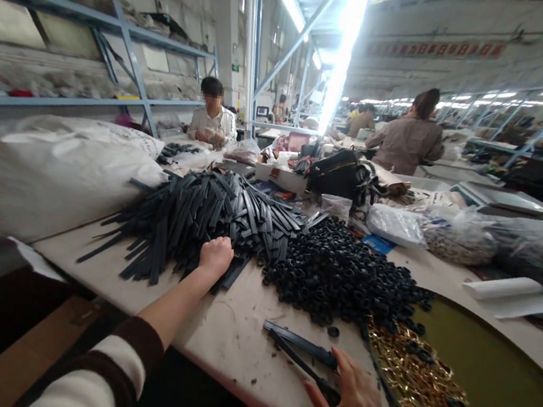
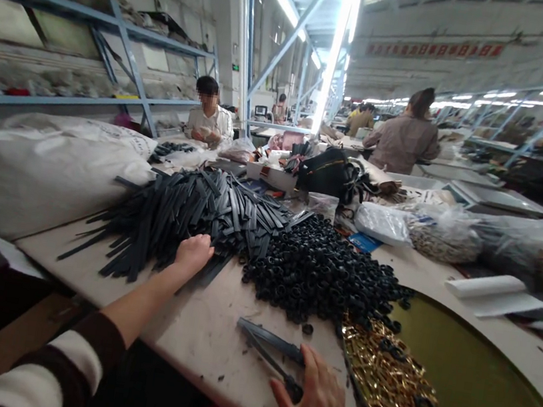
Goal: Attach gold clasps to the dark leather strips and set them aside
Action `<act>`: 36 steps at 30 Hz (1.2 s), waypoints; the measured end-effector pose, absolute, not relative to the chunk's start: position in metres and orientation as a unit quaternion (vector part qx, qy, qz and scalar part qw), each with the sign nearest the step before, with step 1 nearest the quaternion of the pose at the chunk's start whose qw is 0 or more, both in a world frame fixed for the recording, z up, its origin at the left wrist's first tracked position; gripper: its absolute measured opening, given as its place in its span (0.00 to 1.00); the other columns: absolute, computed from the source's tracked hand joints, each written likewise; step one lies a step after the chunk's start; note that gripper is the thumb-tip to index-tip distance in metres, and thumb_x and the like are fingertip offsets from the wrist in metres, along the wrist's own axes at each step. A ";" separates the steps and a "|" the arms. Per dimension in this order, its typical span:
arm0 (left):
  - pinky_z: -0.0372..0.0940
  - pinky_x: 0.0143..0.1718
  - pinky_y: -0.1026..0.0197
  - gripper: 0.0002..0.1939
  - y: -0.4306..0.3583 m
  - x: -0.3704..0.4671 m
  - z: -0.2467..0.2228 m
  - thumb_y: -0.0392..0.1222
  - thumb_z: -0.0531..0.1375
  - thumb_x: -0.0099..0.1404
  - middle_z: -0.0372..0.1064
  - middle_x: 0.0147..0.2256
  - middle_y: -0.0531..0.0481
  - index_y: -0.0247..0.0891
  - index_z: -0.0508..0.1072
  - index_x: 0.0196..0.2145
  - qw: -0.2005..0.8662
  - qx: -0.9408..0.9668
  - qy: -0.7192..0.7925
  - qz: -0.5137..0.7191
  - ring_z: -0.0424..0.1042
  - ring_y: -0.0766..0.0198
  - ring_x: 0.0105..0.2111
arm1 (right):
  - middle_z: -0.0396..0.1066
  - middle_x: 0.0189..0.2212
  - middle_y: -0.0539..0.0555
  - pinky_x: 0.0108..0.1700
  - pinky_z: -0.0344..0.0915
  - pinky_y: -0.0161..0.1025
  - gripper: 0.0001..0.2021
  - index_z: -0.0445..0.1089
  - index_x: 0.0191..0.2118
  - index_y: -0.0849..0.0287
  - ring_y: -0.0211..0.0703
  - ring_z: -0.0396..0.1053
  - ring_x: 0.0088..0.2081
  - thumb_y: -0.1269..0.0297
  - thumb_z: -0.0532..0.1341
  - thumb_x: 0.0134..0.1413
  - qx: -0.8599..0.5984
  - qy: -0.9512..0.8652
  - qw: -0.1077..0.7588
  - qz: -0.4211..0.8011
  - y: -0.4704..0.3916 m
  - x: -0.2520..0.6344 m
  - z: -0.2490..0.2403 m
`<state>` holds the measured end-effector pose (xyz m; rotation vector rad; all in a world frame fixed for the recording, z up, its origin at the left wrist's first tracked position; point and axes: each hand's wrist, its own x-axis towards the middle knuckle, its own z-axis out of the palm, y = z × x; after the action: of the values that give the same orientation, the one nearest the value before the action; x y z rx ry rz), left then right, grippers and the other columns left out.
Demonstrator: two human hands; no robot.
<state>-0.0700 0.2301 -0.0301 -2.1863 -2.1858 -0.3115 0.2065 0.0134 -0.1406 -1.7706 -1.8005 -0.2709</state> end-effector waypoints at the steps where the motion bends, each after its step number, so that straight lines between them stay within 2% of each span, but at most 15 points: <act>1: 0.59 0.36 0.59 0.10 0.224 -0.073 -0.032 0.39 0.52 0.61 0.69 0.37 0.39 0.32 0.68 0.36 0.018 -0.700 -0.706 -0.104 0.69 0.55 0.39 | 0.67 0.46 0.62 0.47 0.60 0.50 0.31 0.57 0.53 0.62 0.55 0.65 0.46 0.45 0.54 0.48 -0.669 -0.676 0.292 -0.102 0.014 0.206 -0.140; 6: 0.59 0.36 0.62 0.14 0.190 -0.087 -0.029 0.40 0.44 0.66 0.69 0.39 0.43 0.36 0.66 0.40 0.013 -0.692 -0.710 -0.134 0.69 0.60 0.39 | 0.65 0.47 0.63 0.47 0.60 0.49 0.28 0.56 0.53 0.63 0.53 0.64 0.47 0.49 0.53 0.52 -0.684 -0.661 0.298 -0.080 0.015 0.202 -0.137; 11: 0.61 0.41 0.57 0.15 0.202 -0.083 -0.020 0.47 0.52 0.64 0.69 0.39 0.42 0.32 0.68 0.40 -0.041 -0.679 -0.718 -0.144 0.68 0.59 0.40 | 0.65 0.48 0.64 0.48 0.60 0.50 0.28 0.56 0.53 0.63 0.55 0.63 0.48 0.48 0.52 0.52 -0.667 -0.669 0.308 -0.106 0.011 0.197 -0.132; 14: 0.64 0.41 0.52 0.15 0.210 -0.076 -0.014 0.46 0.54 0.63 0.67 0.41 0.45 0.32 0.67 0.42 -0.089 -0.665 -0.723 -0.165 0.68 0.61 0.39 | 0.64 0.49 0.64 0.47 0.60 0.51 0.26 0.56 0.53 0.62 0.55 0.63 0.49 0.50 0.52 0.53 -0.655 -0.672 0.318 -0.136 0.002 0.199 -0.127; 17: 0.66 0.39 0.54 0.13 0.200 -0.078 -0.016 0.44 0.54 0.63 0.67 0.41 0.47 0.33 0.67 0.43 -0.141 -0.664 -0.709 -0.192 0.69 0.62 0.38 | 0.64 0.49 0.63 0.48 0.61 0.52 0.23 0.58 0.52 0.61 0.55 0.63 0.49 0.52 0.52 0.54 -0.651 -0.667 0.332 -0.149 -0.014 0.201 -0.118; 21: 0.67 0.35 0.57 0.13 0.177 -0.091 -0.027 0.44 0.53 0.64 0.69 0.37 0.48 0.32 0.68 0.41 -0.202 -0.686 -0.666 -0.213 0.70 0.65 0.34 | 0.66 0.47 0.60 0.47 0.63 0.49 0.18 0.61 0.49 0.59 0.51 0.65 0.48 0.57 0.52 0.55 -0.646 -0.660 0.373 -0.092 -0.029 0.183 -0.094; 26: 0.66 0.39 0.54 0.15 0.195 -0.091 -0.024 0.44 0.54 0.64 0.66 0.42 0.46 0.33 0.66 0.44 -0.246 -0.649 -0.683 -0.228 0.69 0.62 0.39 | 0.69 0.43 0.56 0.44 0.67 0.41 0.12 0.66 0.44 0.55 0.46 0.69 0.43 0.65 0.53 0.54 -0.581 -0.713 0.392 0.000 -0.030 0.137 -0.069; 30: 0.66 0.40 0.53 0.15 0.228 -0.075 -0.009 0.43 0.55 0.63 0.65 0.44 0.45 0.34 0.65 0.46 -0.316 -0.611 -0.681 -0.250 0.68 0.61 0.40 | 0.70 0.41 0.56 0.41 0.68 0.39 0.11 0.67 0.42 0.55 0.44 0.70 0.39 0.65 0.54 0.53 -0.550 -0.729 0.407 0.031 -0.032 0.124 -0.076; 33: 0.67 0.35 0.57 0.14 0.228 -0.067 -0.004 0.44 0.54 0.63 0.67 0.39 0.47 0.33 0.66 0.43 -0.367 -0.601 -0.652 -0.280 0.69 0.64 0.35 | 0.71 0.37 0.57 0.37 0.68 0.37 0.10 0.68 0.40 0.56 0.41 0.70 0.33 0.64 0.53 0.54 -0.544 -0.709 0.440 0.085 -0.033 0.130 -0.087; 36: 0.62 0.24 0.65 0.11 0.195 -0.074 -0.012 0.44 0.51 0.64 0.64 0.25 0.54 0.33 0.66 0.33 -0.420 -0.600 -0.607 -0.308 0.64 0.70 0.22 | 0.70 0.32 0.56 0.35 0.66 0.36 0.10 0.69 0.38 0.56 0.41 0.69 0.30 0.62 0.52 0.55 -0.543 -0.676 0.472 0.160 -0.032 0.132 -0.090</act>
<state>-0.0740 0.1950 -0.0118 -2.6490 -2.6837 -1.3617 0.1324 -0.0316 -0.0901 -1.3300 -1.6540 0.3907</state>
